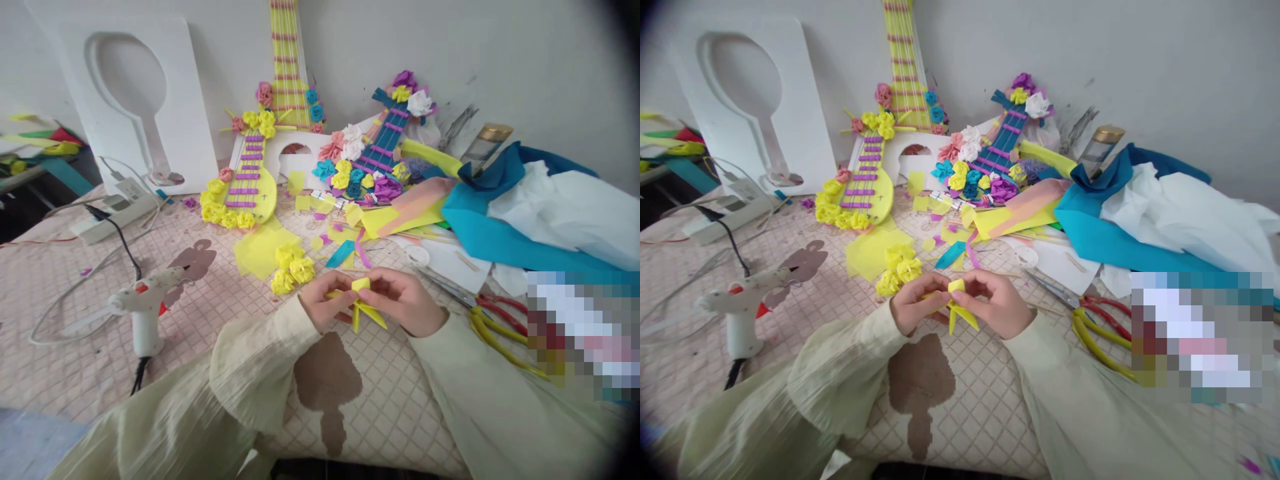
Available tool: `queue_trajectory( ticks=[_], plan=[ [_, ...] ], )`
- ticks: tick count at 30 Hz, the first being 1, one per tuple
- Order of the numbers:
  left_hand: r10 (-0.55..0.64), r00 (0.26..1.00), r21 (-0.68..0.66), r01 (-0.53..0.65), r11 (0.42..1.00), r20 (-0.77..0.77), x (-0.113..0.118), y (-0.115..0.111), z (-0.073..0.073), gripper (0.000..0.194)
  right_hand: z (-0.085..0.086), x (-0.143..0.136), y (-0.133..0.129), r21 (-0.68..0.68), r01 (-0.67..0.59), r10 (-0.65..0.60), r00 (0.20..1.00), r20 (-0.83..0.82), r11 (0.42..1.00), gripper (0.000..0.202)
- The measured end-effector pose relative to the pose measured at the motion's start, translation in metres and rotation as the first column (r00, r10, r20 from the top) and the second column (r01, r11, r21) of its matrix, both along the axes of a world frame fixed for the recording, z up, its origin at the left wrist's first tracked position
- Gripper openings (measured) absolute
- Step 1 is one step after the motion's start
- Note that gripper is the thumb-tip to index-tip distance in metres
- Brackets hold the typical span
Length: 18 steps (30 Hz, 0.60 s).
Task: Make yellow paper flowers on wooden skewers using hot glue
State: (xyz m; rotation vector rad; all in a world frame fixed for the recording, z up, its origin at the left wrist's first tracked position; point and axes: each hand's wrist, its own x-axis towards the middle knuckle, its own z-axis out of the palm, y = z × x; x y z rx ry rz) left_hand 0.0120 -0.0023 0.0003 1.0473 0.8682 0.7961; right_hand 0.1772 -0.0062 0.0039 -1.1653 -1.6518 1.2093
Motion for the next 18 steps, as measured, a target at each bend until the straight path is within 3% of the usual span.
queue_trajectory(
  ticks=[2, 5, 12, 15, 18],
  plan=[
    [-0.017, 0.999, 0.057, 0.019, 0.998, -0.039, -0.0006, 0.0008, -0.0018, 0.026, 0.0015, 0.0022, 0.002, -0.117, -0.066, 0.062, 0.997, -0.04, 0.991, 0.021],
    [-0.012, 0.994, 0.123, 0.025, 0.992, -0.107, -0.001, 0.0019, -0.0028, 0.024, 0.0035, 0.0049, 0.0041, -0.182, -0.139, 0.128, 0.989, -0.072, 0.973, 0.021],
    [0.003, 0.994, 0.218, 0.02, 0.976, -0.105, -0.0026, 0.0015, -0.0031, 0.025, 0.0029, 0.0025, 0.0021, -0.252, -0.044, 0.016, 0.994, -0.109, 0.967, 0.022],
    [0.01, 0.99, 0.287, 0.031, 0.957, -0.142, -0.0026, 0.0006, -0.0061, 0.021, 0.002, -0.0002, 0.0003, -0.167, -0.01, 0.002, 0.999, -0.051, 0.986, 0.021],
    [0.044, 0.977, 0.374, 0.039, 0.927, -0.211, -0.0023, 0.001, -0.0095, 0.019, 0.001, -0.0011, -0.001, 0.073, -0.01, 0.006, 0.998, 0.06, 0.997, 0.015]
  ],
)
